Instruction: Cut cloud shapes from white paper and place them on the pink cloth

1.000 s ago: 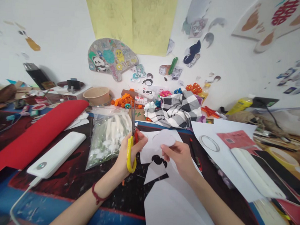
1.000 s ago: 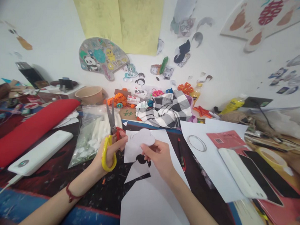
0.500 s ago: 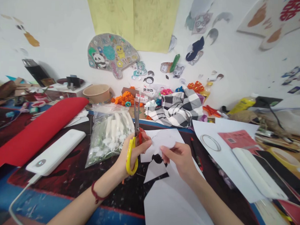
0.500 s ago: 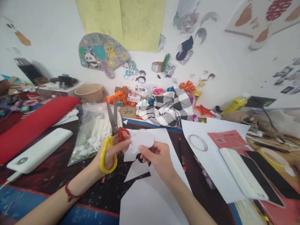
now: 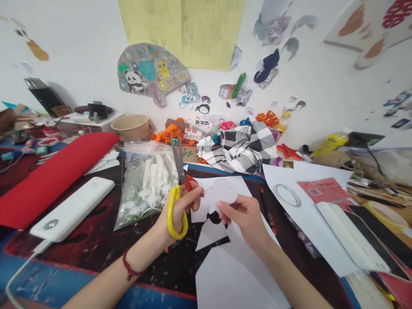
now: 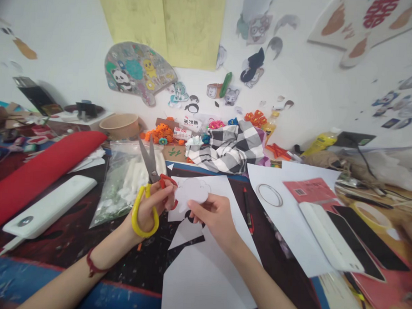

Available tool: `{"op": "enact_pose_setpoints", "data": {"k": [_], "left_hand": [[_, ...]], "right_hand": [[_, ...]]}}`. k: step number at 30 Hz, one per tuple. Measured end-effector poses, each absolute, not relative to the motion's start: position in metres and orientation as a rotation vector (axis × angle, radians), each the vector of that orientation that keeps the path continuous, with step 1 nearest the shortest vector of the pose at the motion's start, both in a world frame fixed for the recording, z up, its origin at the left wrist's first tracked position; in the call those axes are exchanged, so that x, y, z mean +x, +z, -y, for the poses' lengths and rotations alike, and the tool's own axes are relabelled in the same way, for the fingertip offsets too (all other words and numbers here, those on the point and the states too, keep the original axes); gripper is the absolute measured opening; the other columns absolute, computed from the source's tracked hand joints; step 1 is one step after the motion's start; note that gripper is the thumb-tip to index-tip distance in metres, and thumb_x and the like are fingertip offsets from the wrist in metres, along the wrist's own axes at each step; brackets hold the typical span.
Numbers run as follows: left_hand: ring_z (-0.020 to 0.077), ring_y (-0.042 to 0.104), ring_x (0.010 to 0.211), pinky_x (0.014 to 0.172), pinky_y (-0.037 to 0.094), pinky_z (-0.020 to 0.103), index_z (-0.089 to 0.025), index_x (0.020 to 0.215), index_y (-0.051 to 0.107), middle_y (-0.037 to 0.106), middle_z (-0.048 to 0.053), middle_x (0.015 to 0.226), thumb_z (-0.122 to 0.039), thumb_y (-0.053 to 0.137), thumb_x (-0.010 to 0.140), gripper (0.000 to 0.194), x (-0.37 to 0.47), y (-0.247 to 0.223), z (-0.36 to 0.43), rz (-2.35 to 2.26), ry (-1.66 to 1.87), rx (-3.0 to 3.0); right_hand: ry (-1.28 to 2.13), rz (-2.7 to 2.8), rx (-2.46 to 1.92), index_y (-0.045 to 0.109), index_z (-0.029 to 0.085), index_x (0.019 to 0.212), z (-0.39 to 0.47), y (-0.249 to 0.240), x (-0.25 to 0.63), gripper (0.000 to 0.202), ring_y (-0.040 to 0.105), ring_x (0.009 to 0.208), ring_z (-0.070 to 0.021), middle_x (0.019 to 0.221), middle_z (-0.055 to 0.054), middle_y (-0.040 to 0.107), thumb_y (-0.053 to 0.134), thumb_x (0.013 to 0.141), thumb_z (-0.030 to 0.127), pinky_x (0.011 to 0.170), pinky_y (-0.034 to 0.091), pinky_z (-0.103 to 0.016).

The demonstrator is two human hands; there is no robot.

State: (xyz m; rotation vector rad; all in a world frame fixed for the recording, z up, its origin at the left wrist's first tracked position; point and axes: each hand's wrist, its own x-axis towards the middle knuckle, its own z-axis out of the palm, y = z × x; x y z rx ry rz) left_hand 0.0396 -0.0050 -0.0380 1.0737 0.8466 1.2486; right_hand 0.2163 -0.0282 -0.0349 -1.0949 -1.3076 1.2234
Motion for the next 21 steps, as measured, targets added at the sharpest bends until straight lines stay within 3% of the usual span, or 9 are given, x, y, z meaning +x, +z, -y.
{"op": "enact_pose_setpoints", "data": {"k": [10,16,21], "left_hand": [[0.0072,0.042,0.055,0.053,0.033,0.023,-0.017,0.080,0.055,0.054,-0.003,0.071,-0.033,0.080,0.066,0.032,0.0413,-0.0382,0.0072,-0.952,1.281,1.029],[0.0079,0.043,0.057,0.054,0.035,0.023,-0.018,0.076,0.054,0.051,-0.004,0.070,-0.032,0.079,0.066,0.031,0.0413,-0.0324,0.0084,-0.955,1.297,1.026],[0.0072,0.042,0.056,0.055,0.034,0.023,-0.018,0.078,0.054,0.051,-0.004,0.071,-0.032,0.079,0.067,0.031,0.0397,-0.0363,0.0066,-0.932,1.302,1.024]], "right_hand": [[1.265,1.309,-1.091,0.071,0.017,0.067,0.0256,-0.0425,0.2171,0.025,0.055,0.050,-0.0119,0.058,-0.001,0.063,0.079,0.074,0.039,0.049,0.043,-0.025],[1.303,1.430,-1.027,0.071,0.018,0.083,0.0249,-0.0400,0.2144,0.023,0.057,0.066,-0.0141,0.075,-0.001,0.066,0.081,0.070,0.034,0.062,0.047,-0.027],[1.349,1.443,-1.010,0.067,0.018,0.081,0.0261,-0.0402,0.2134,0.024,0.053,0.060,-0.0118,0.071,0.000,0.063,0.080,0.072,0.036,0.057,0.045,-0.026]]}}
